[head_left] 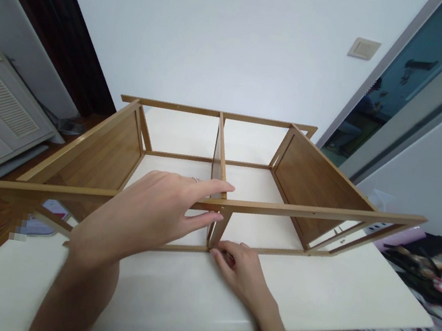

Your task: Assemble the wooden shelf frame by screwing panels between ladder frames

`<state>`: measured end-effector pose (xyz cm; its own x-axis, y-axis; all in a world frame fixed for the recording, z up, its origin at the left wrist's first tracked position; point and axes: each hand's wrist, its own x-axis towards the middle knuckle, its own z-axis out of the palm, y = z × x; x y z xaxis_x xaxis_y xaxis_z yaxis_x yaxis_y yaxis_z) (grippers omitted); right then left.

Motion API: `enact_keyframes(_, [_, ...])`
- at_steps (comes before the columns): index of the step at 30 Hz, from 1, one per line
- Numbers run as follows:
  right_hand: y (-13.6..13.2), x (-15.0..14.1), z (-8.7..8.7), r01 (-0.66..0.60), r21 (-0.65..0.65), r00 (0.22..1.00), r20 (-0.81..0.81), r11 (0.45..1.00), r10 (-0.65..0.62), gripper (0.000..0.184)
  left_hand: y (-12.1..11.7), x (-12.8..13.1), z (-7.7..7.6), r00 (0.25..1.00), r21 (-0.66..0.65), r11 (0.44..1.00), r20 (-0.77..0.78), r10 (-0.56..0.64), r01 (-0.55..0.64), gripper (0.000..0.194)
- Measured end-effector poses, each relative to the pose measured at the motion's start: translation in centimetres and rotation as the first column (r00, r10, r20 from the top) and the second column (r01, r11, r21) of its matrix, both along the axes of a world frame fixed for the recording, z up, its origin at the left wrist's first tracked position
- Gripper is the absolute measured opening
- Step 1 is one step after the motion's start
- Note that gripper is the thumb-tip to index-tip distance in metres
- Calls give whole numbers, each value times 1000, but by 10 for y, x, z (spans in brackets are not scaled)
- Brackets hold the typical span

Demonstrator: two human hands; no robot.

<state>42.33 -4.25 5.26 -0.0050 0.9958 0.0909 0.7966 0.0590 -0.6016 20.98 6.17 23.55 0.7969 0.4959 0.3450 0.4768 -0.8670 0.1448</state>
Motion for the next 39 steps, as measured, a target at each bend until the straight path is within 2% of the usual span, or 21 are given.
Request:
enact_keyframes(8, [0,-2,-8,19,143,996,80,990,-31,27,0,3,-1,999,-32,999,4,-33,33,33])
enact_keyframes(15, [2,-26,-23,149,325,963,166,934,-211,39,2,5,-8,999,-43,998,-16,-35,34,36])
enact_keyframes(19, [6,-37,-20,199,472,942,149,859,-300,40,6,2,-10,998,-36,997,23,-61,61,53])
enact_keyframes(23, [12,-43,-6,214,617,928,114,757,-355,28,7,2,-14,996,-26,996,50,-78,79,71])
enact_keyframes(25, [16,-46,-1,212,639,928,106,739,-358,20,5,5,-15,993,23,995,73,-98,96,69])
enact_keyframes(29, [19,-52,-7,249,683,914,68,687,-399,25,2,11,-14,985,192,975,106,-132,110,55])
enact_keyframes(35, [15,-59,-34,351,570,907,-9,743,-421,21,7,2,-18,963,271,951,181,-198,145,33])
enact_keyframes(39, [10,-60,-40,361,543,915,-48,758,-401,18,14,-4,-24,937,257,938,199,-286,231,25])
